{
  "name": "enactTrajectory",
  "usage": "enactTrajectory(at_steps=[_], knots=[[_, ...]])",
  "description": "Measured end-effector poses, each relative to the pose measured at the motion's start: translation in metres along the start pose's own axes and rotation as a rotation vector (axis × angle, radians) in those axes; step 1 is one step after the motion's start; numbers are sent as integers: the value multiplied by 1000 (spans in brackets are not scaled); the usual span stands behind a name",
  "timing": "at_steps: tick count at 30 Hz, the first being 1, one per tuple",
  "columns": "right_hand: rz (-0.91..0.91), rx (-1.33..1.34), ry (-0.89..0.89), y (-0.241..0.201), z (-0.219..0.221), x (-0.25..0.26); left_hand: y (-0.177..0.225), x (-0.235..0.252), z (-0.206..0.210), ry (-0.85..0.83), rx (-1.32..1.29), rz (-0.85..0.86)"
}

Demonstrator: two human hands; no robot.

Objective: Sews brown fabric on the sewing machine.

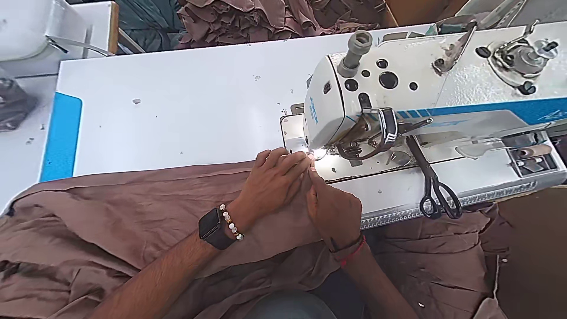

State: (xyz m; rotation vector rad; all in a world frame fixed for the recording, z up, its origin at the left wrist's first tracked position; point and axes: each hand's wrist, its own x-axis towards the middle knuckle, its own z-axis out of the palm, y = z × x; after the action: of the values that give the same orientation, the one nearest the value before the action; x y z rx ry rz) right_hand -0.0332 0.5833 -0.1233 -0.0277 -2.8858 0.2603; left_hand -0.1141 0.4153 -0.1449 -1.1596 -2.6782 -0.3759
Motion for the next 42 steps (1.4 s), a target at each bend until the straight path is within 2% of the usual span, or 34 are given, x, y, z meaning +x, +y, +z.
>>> enactTrajectory(at_steps=[5, 11, 17, 19, 21, 23, 25, 28, 31, 34, 39, 42], knots=[[20, 19, 58, 1, 9, -2, 1, 5, 0, -16, 21, -8], [86, -4, 95, -2, 10, 0, -9, 12, 2, 78, -13, 68], [115, -48, 99, -6, 12, 6, -11, 17, 4, 95, 25, 75], [116, -35, 36, -6, 7, 9, -12, 17, 4, 101, 33, 78], [120, 69, -145, 3, -10, 12, -13, 17, 3, 110, 22, 99], [139, 229, -341, 33, -37, 14, -15, 18, 1, 112, 2, 133], [181, 234, -212, 81, -61, 18, -16, 19, 0, 115, -5, 147], [375, -24, 60, 159, -92, 34, -18, 21, 0, 115, 14, 132], [475, -182, 116, 209, -82, 43, -18, 23, 0, 117, 37, 116], [500, -226, 69, 215, -59, 42, -17, 23, 0, 106, 24, 119], [496, -85, 149, 203, -50, 27, -17, 15, 0, 84, -32, 171], [407, 22, 277, 174, -56, 13, -17, 15, 0, 82, -45, 170]])
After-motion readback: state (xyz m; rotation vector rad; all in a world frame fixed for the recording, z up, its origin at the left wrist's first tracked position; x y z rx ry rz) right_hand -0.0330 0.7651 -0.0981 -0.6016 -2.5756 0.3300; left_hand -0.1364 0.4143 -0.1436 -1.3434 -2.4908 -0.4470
